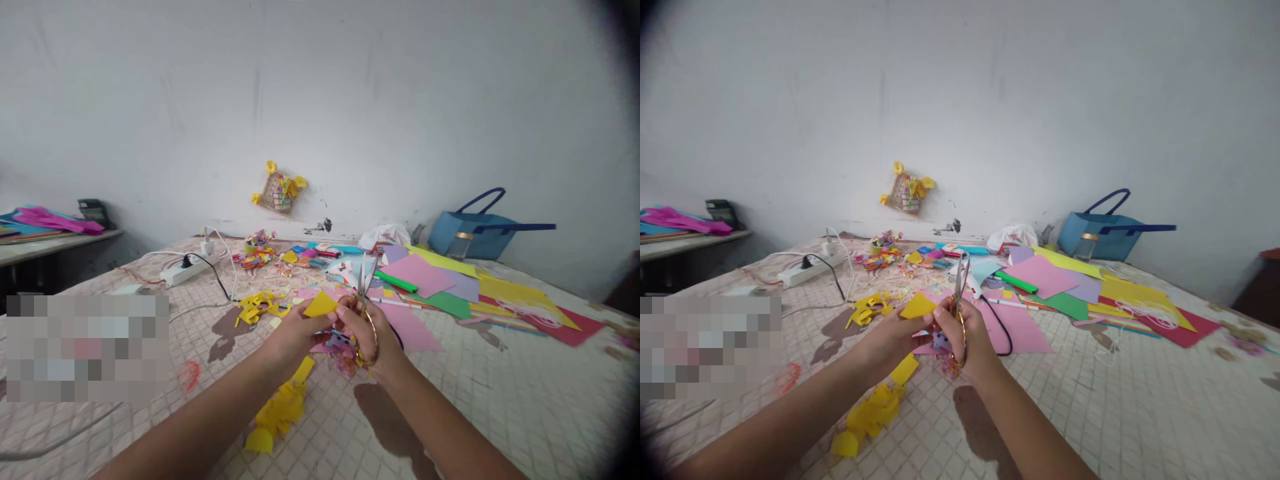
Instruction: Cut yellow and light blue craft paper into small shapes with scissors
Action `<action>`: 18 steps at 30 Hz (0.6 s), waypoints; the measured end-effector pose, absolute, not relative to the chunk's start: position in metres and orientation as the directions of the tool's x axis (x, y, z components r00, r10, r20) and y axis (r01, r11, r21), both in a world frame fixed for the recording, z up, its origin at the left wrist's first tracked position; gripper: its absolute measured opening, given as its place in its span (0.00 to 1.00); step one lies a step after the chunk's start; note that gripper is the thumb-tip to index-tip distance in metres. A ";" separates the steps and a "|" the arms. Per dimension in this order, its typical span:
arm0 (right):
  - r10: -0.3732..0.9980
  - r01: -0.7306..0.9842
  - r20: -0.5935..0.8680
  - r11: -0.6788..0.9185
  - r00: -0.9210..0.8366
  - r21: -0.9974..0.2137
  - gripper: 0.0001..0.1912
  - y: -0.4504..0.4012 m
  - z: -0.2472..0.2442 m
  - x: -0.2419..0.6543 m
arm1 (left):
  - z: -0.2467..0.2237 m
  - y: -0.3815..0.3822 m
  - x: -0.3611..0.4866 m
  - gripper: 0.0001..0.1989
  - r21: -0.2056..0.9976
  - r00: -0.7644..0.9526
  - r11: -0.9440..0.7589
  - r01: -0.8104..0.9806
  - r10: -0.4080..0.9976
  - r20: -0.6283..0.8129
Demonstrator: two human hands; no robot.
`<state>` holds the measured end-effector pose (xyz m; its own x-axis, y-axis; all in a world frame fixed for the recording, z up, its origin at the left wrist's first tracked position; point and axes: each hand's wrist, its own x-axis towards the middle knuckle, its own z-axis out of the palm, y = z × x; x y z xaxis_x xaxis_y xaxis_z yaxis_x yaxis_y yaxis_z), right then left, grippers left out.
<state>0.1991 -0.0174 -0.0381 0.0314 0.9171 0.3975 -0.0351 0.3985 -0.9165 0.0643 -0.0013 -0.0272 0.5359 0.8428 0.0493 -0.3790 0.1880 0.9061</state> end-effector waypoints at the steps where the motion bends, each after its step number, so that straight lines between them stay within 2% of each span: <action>1: 0.914 -0.022 0.404 0.405 0.036 -0.914 0.14 -0.018 -0.037 0.201 | -0.027 -0.002 0.064 0.14 0.922 0.536 0.178 -0.345 0.844 0.037; 5: 0.938 0.057 0.345 0.344 0.015 -0.937 0.13 -0.023 -0.029 0.204 | -0.021 -0.002 0.062 0.13 0.989 0.481 -0.005 -0.148 0.874 0.077; 8: 0.952 0.094 0.306 0.306 -0.014 -0.947 0.14 -0.027 -0.024 0.206 | -0.016 -0.002 0.060 0.12 0.990 0.486 -0.135 -0.049 0.862 0.142; 13: 0.892 0.222 0.452 0.440 0.005 -0.870 0.16 -0.031 -0.025 0.206 | -0.016 -0.003 0.057 0.12 0.969 0.321 -0.188 -0.162 0.918 0.232; 18: 0.895 0.402 0.434 0.436 -0.101 -0.805 0.17 -0.035 -0.036 0.198 | -0.017 -0.005 0.056 0.14 0.914 0.158 -0.260 -0.310 0.934 0.319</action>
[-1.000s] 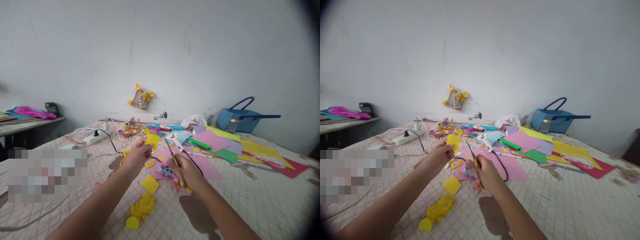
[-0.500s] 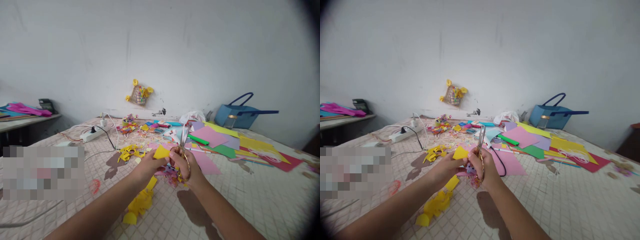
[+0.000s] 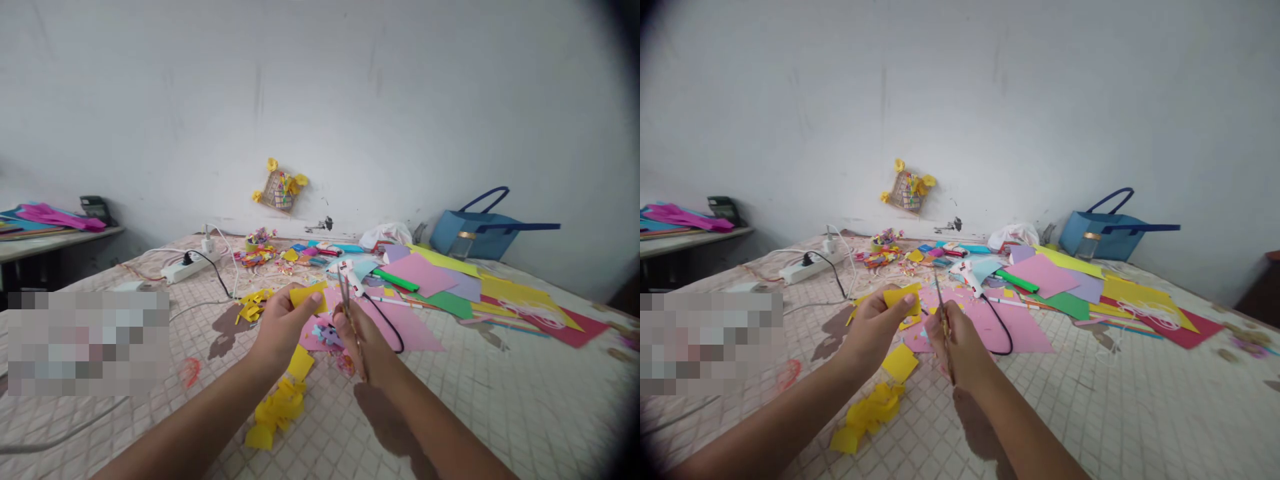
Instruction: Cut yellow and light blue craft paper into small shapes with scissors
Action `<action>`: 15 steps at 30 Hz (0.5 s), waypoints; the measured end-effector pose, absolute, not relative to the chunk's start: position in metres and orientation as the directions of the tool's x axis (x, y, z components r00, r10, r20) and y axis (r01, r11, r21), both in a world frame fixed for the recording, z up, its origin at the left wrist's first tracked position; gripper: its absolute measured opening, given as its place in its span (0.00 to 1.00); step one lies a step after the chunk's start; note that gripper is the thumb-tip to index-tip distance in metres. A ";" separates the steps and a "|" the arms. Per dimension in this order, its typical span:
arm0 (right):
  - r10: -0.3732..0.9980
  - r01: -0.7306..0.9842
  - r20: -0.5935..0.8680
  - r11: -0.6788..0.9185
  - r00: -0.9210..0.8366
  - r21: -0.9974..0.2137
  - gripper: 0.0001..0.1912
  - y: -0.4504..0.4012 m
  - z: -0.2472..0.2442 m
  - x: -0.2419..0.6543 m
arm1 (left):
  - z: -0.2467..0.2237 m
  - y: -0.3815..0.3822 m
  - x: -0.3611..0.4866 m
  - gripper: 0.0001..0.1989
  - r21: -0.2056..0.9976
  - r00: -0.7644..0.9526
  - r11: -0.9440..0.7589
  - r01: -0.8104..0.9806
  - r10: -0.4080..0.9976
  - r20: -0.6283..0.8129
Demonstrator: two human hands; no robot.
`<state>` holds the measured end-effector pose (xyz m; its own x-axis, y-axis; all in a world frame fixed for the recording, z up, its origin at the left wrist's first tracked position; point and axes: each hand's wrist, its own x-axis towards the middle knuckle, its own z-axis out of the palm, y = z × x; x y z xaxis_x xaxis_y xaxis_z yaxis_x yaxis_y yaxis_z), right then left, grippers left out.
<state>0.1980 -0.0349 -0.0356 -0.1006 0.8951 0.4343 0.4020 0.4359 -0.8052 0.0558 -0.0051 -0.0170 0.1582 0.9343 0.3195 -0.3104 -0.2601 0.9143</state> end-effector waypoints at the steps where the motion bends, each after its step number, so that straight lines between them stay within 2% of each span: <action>1: 0.896 0.447 0.426 0.434 -0.124 -0.782 0.16 -0.036 -0.038 0.196 | -0.017 -0.006 0.056 0.13 0.907 0.146 -0.269 -0.325 0.933 0.328; 7: 0.897 0.595 0.405 0.427 -0.179 -0.682 0.15 -0.038 -0.042 0.191 | -0.016 -0.009 0.057 0.13 0.905 0.187 -0.259 -0.336 0.924 0.334; 15: 0.891 0.572 0.405 0.444 -0.204 -0.690 0.17 -0.037 -0.038 0.193 | -0.020 -0.008 0.059 0.14 0.903 0.181 -0.256 -0.345 0.926 0.332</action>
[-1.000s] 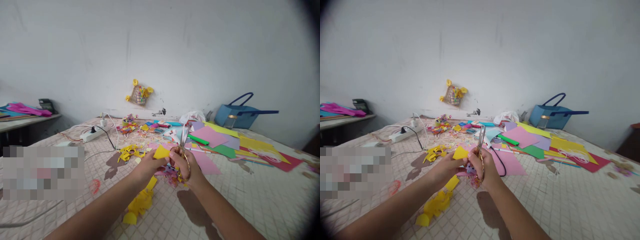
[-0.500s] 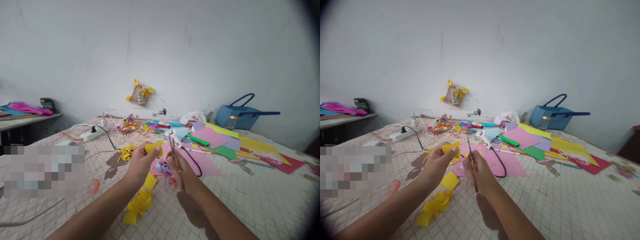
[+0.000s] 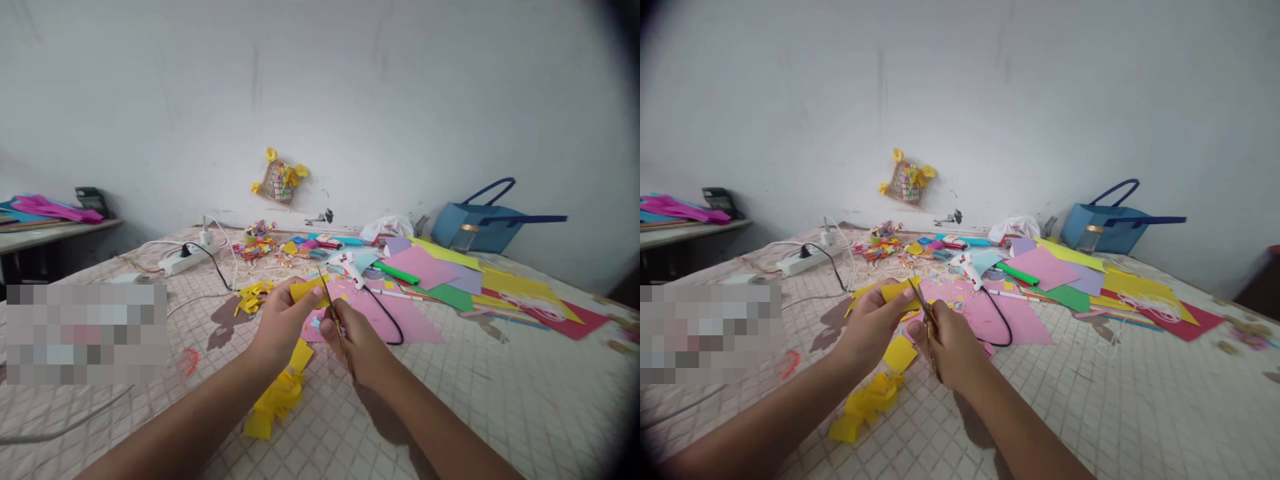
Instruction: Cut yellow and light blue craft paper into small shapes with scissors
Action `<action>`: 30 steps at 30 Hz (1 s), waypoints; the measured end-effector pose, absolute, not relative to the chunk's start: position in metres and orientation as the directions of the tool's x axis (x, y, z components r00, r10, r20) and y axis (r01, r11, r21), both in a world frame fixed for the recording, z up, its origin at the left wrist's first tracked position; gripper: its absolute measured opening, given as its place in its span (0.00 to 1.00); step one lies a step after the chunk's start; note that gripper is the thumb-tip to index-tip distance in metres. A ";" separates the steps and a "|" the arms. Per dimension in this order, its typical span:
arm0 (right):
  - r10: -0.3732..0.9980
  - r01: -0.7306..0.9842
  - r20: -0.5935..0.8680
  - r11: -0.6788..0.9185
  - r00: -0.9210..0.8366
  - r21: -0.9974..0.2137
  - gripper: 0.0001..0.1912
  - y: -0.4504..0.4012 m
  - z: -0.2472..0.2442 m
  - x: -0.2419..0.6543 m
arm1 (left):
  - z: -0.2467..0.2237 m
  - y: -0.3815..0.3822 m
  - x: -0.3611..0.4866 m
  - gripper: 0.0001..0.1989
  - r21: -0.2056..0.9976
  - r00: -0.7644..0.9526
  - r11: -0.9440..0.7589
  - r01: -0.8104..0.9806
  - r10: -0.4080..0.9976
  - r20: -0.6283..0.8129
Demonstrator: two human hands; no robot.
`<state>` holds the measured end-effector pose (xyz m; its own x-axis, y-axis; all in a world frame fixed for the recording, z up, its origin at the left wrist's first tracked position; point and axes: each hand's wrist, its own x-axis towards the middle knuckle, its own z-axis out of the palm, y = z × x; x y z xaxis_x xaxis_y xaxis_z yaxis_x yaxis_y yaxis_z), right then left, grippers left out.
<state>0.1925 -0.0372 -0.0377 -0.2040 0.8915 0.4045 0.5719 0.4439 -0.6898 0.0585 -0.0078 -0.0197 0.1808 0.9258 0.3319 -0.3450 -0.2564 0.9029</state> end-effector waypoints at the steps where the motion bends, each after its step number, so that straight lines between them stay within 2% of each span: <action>1: 0.892 0.575 0.404 0.442 -0.203 -0.688 0.18 -0.037 -0.038 0.193 | -0.020 -0.008 0.059 0.14 0.903 0.190 -0.254 -0.347 0.924 0.333; 12: 0.895 0.597 0.387 0.438 -0.220 -0.673 0.19 -0.034 -0.039 0.196 | -0.016 -0.008 0.060 0.10 0.910 0.253 -0.147 -0.389 0.932 0.259; 25: 0.912 0.566 0.359 0.404 -0.196 -0.718 0.18 -0.033 -0.037 0.197 | -0.017 -0.007 0.059 0.10 0.910 0.273 -0.149 -0.386 0.924 0.268; 30: 0.911 0.598 0.370 0.401 -0.182 -0.694 0.18 -0.030 -0.038 0.198 | -0.017 -0.007 0.058 0.09 0.907 0.290 -0.139 -0.398 0.919 0.268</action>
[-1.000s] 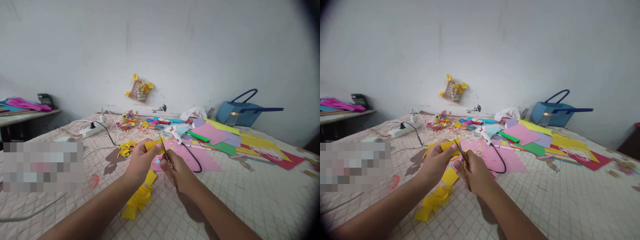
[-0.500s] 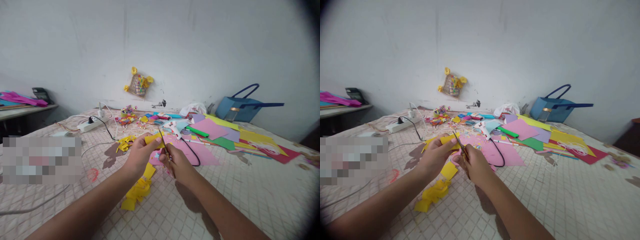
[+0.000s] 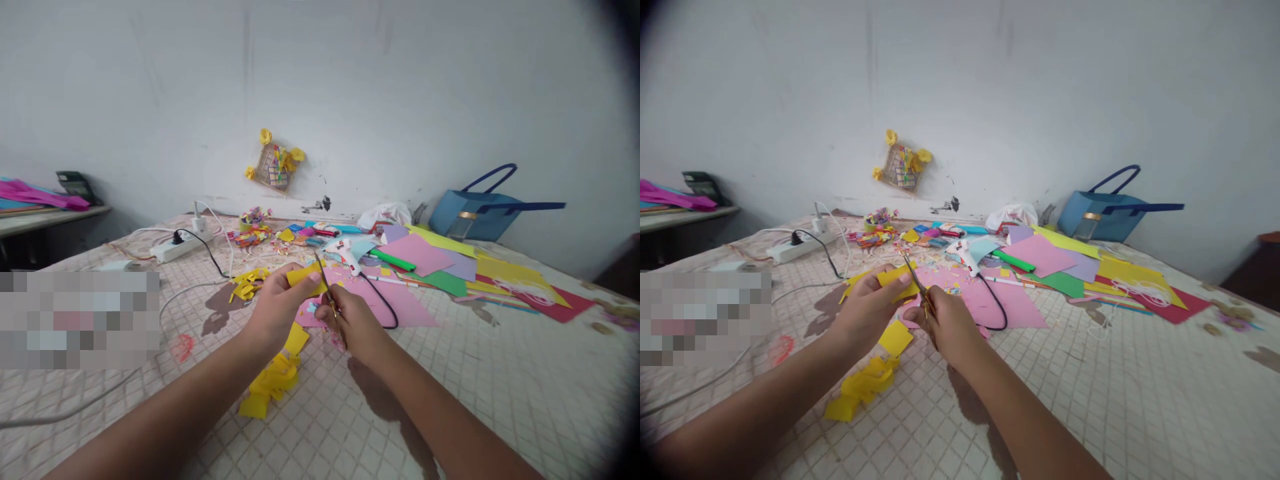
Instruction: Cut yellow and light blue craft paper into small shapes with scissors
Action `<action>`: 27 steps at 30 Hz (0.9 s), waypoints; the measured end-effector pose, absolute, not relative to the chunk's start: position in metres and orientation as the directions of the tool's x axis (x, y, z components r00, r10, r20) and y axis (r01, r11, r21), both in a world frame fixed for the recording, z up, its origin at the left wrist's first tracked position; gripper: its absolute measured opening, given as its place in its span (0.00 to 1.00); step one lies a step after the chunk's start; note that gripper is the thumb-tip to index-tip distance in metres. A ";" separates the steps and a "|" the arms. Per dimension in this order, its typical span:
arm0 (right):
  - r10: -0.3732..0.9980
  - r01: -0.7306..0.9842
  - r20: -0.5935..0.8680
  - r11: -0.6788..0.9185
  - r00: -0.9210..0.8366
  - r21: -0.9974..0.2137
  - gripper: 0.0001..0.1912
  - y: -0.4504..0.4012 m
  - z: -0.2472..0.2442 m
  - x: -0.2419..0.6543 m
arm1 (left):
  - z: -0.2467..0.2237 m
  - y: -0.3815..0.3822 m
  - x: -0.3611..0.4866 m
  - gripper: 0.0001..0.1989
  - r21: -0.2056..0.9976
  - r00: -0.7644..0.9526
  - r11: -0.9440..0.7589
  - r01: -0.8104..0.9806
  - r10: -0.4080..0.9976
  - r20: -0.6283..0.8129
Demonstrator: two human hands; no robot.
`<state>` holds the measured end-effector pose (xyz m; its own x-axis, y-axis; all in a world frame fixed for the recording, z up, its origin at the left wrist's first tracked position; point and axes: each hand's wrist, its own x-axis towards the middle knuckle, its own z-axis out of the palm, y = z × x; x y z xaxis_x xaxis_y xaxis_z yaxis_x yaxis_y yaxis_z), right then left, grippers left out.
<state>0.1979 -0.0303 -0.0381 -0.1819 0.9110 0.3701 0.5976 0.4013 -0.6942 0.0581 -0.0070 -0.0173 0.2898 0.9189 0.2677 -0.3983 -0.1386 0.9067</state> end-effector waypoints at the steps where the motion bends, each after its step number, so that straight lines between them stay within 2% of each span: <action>1: 0.908 0.607 0.378 0.406 -0.181 -0.684 0.18 -0.030 -0.038 0.198 | -0.017 -0.007 0.058 0.09 0.903 0.291 -0.138 -0.407 0.918 0.271; 9: 0.915 0.560 0.357 0.397 -0.187 -0.727 0.21 -0.031 -0.038 0.197 | -0.014 -0.010 0.059 0.08 0.888 0.292 -0.112 -0.446 0.919 0.263; 22: 0.880 0.411 0.361 0.465 -0.308 -0.784 0.27 -0.040 -0.032 0.197 | -0.015 -0.011 0.060 0.09 0.896 0.303 -0.113 -0.430 0.916 0.261; 27: 0.885 0.437 0.350 0.458 -0.307 -0.774 0.28 -0.040 -0.033 0.197 | -0.015 -0.011 0.061 0.09 0.898 0.301 -0.107 -0.427 0.920 0.252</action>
